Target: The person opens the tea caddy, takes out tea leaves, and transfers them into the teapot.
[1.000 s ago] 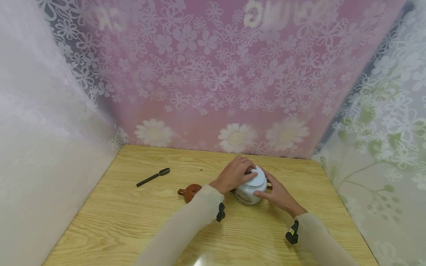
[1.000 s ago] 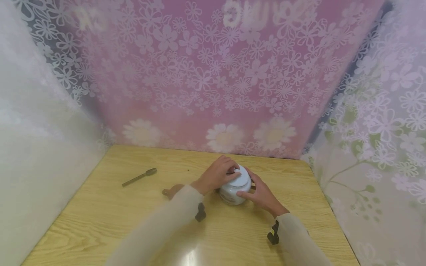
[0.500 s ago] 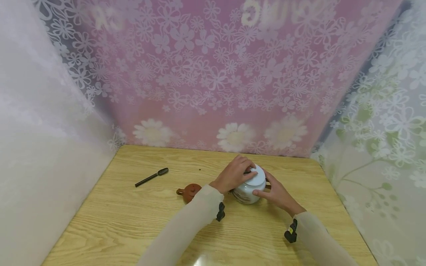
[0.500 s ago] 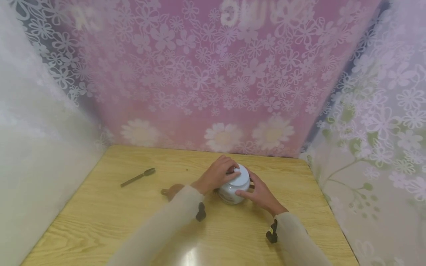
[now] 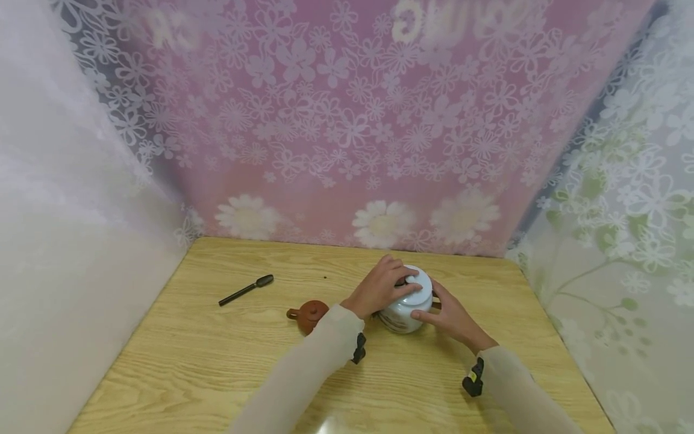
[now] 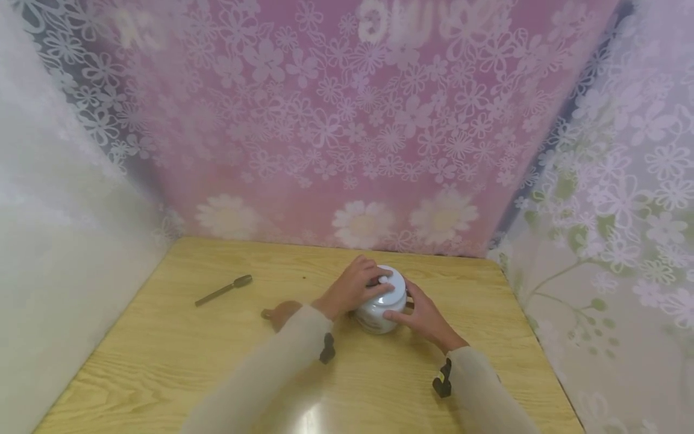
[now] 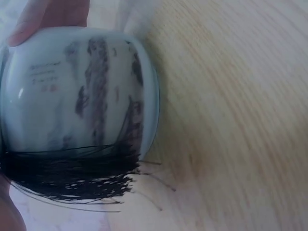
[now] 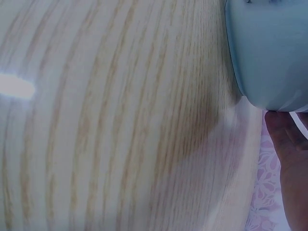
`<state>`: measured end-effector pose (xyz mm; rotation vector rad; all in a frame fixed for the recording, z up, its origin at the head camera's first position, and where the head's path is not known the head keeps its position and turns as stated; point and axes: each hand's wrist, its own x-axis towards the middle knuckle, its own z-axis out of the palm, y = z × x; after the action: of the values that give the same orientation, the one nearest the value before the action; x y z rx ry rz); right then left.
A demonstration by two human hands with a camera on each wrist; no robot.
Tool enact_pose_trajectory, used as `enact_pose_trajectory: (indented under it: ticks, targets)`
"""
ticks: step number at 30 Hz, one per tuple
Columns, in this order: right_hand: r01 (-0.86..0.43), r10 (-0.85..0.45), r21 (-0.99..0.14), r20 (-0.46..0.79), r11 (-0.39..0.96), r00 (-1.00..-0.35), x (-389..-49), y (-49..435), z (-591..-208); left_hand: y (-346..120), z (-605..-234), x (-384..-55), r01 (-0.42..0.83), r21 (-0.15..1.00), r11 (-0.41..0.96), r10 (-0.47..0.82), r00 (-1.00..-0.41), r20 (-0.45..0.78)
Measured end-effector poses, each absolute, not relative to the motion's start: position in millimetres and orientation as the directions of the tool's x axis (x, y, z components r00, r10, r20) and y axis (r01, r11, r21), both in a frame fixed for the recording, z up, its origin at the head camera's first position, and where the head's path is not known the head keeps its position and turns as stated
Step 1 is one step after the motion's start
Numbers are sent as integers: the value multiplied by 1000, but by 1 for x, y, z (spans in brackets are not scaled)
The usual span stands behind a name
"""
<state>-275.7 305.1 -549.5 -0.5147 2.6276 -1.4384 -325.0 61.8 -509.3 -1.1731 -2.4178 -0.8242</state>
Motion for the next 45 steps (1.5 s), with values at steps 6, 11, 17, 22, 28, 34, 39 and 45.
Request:
enact_pose_trajectory:
  ticks: [6,11,17,22,28,34,39,45]
  targets:
    - [-249,-348,-830,71,499,-935,-278,301,-547,62,-522,-332,797,400,452,558,-603,570]
    - [-238,-343,-834,64,497,-937,-279,298,-546,63,-523,-331,794,411,447,529,-605,595]
    - [-215,-331,-837,43,503,-943,-277,296,-547,63,-521,-329,781,416,466,523,-622,583]
    - [-215,-330,-842,46,495,-943,-275,296,-546,64,-518,-329,767,423,482,536,-640,551]
    - [-214,-326,-846,51,489,-944,-274,299,-546,66,-512,-326,745,443,498,562,-667,490]
    - [-220,-325,-842,56,493,-944,-273,301,-547,69,-509,-325,734,449,510,582,-679,448]
    - [-223,-329,-841,57,492,-943,-271,301,-546,70,-511,-328,749,417,515,603,-663,444]
    - [-228,-325,-835,62,502,-943,-270,299,-544,68,-512,-328,753,419,508,609,-658,443]
